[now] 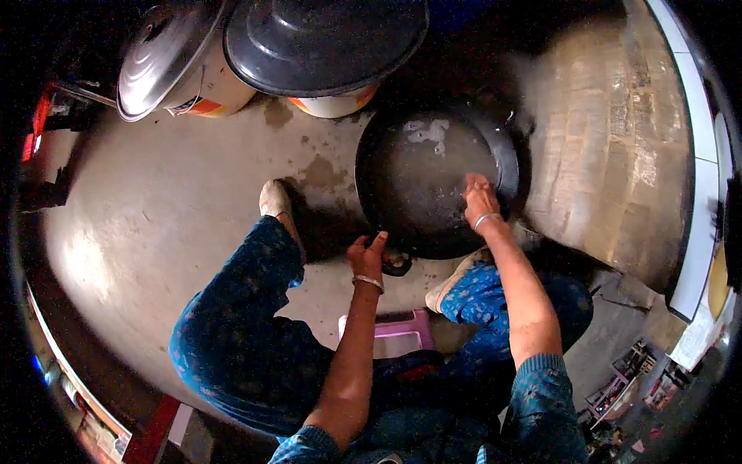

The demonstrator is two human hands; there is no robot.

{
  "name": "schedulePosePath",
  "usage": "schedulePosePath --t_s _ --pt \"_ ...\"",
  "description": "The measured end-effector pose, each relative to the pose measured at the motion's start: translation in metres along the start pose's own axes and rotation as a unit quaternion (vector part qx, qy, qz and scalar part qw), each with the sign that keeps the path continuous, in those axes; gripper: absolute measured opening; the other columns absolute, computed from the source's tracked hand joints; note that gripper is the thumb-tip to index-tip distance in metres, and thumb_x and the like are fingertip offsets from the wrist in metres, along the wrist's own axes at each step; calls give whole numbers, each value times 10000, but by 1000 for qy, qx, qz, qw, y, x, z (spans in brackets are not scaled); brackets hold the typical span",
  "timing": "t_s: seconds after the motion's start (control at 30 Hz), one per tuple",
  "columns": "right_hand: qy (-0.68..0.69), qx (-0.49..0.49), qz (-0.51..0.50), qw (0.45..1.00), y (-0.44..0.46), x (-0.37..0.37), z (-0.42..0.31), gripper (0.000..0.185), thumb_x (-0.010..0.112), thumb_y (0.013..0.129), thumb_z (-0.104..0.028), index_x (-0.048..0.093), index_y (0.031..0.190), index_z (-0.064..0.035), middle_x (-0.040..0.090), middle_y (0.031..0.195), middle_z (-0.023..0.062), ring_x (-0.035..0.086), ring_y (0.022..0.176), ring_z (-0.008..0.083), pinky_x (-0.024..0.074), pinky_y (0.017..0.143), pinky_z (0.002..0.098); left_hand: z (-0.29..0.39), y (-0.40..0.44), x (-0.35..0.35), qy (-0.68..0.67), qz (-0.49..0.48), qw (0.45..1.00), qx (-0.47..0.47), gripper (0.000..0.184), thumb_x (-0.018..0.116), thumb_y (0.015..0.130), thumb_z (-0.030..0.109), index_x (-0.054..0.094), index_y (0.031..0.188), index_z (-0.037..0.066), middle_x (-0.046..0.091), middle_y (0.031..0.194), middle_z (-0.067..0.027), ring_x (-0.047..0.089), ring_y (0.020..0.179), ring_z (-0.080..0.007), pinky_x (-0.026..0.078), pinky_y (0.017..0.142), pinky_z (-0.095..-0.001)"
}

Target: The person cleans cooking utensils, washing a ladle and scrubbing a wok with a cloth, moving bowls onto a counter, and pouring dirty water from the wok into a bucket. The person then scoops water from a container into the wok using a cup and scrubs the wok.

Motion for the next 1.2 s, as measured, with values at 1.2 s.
schedulePosePath --t_s 1.2 --pt "125 -29 -159 979 -48 35 -25 285 531 712 -44 648 939 -171 598 1063 45 557 1000 248 427 861 366 32 -19 1 -63 -15 991 -117 511 775 635 243 528 1017 9 571 911 -76 541 829 -198 465 714 -359"
Point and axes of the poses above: each hand's wrist, its own y-axis towards the middle knuckle, its own x-axis out of the palm, z = x × y, the point moved 2 cm from there along y, towards the middle knuckle
